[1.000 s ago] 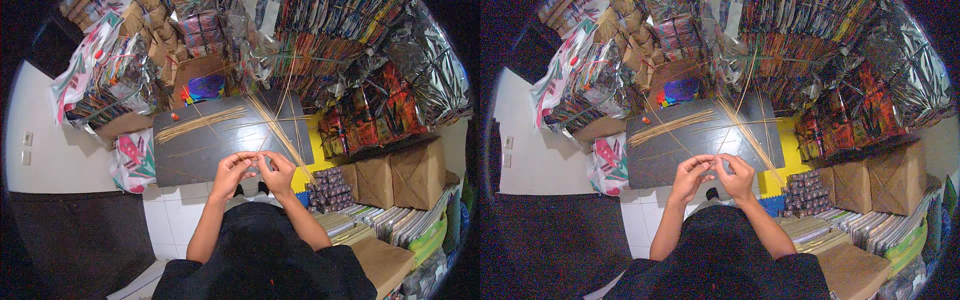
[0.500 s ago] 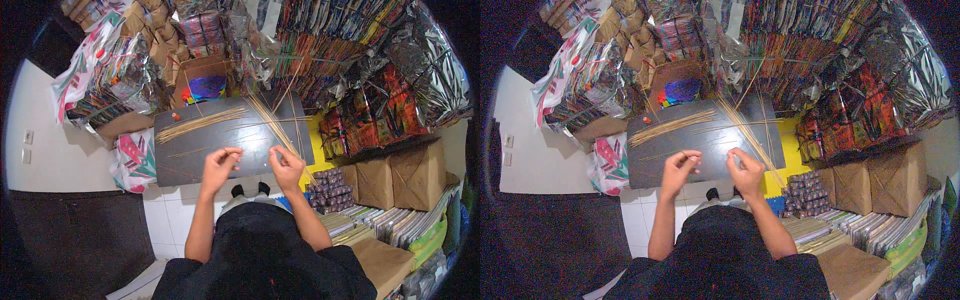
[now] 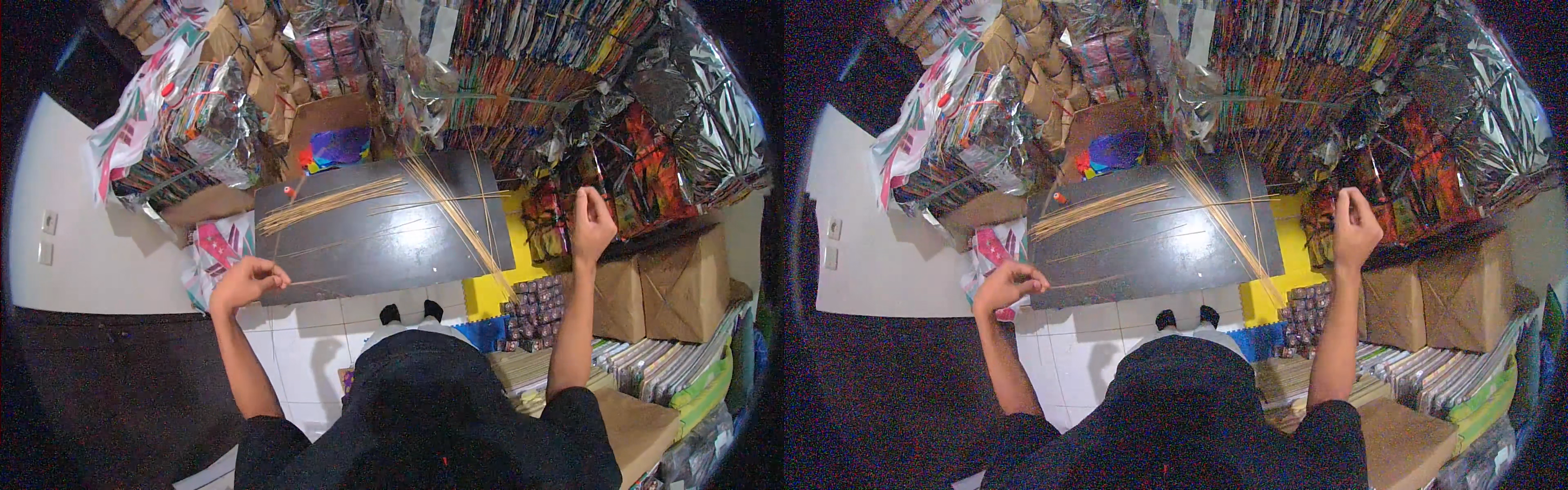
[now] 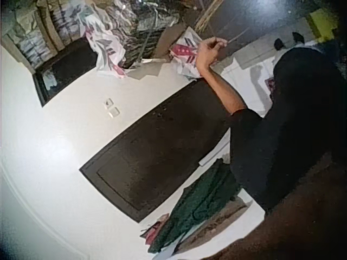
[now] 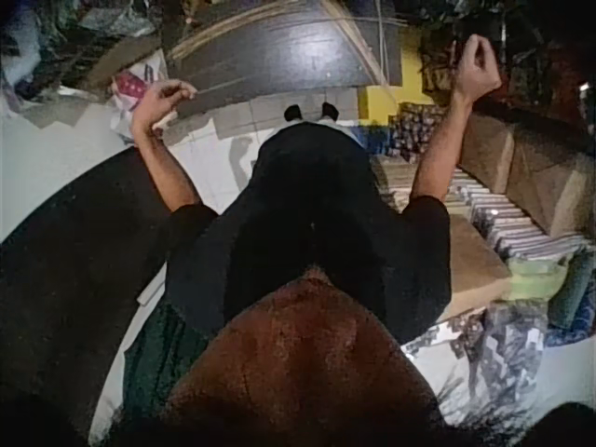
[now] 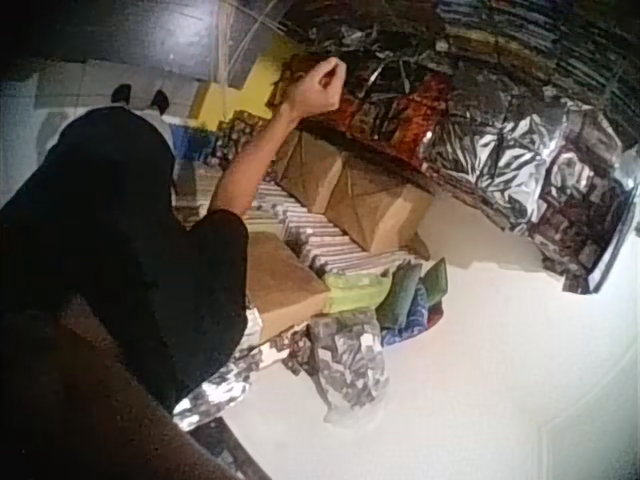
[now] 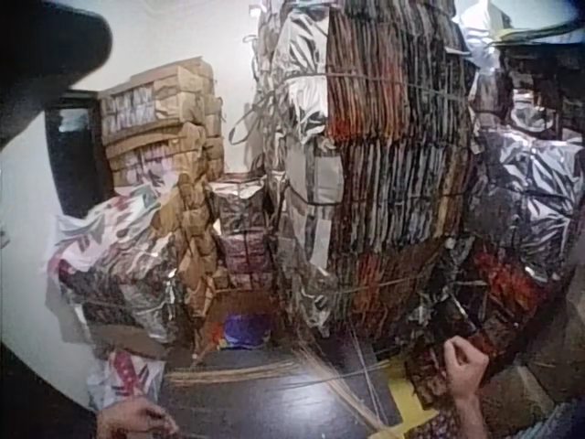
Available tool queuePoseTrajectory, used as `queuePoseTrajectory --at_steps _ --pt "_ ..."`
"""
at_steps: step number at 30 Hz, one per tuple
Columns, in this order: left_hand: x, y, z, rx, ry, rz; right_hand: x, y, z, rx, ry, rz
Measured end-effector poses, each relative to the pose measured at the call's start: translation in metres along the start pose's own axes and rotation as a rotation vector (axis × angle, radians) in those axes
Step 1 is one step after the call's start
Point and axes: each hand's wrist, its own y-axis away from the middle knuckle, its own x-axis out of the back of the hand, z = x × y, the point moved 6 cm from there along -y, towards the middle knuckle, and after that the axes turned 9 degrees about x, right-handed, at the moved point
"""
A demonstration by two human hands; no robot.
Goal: The person sits on the floor at a low table and assembles thin bamboo sticks into cross-shaped frames. They align the sticks, tie them together at the intersection with a small piece of string, and then bend the sticks to form a curved structure. The person repeats this process with multiple sets of sticks throughout the video.
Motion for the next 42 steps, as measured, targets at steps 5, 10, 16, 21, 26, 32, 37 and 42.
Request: queuePoseTrajectory --at_steps 5,10,16,21,26,32,37,42 --pt "-0.024 -0.014 0.016 -0.031 -0.063 -0.226 -0.027 -0.026 -0.028 0.129 -0.234 -0.134" --pt "-0.047 -0.021 0.052 -0.139 -0.255 -0.252 -0.062 -0.027 -0.123 0.607 -0.173 -0.454" --pt "-0.059 -0.014 0.087 -0.193 -0.389 -0.232 -0.080 -0.011 -0.168 0.816 -0.155 -0.605" --pt "-0.065 -0.017 0.077 -0.213 -0.357 -0.279 -0.077 -0.010 -0.179 0.814 -0.225 -0.587" --pt "-0.069 -0.017 0.078 -0.236 -0.362 -0.278 -0.076 -0.006 -0.181 0.823 -0.195 -0.614" --pt "-0.059 -0.014 0.069 -0.226 -0.271 -0.201 -0.070 -0.015 -0.160 0.672 -0.197 -0.599" --pt "-0.031 0.000 0.027 -0.173 -0.011 -0.136 -0.042 -0.036 -0.089 0.419 -0.197 -0.347" --pt "-0.016 0.019 -0.019 -0.007 0.245 -0.151 -0.015 -0.034 0.011 0.003 -0.043 -0.267"
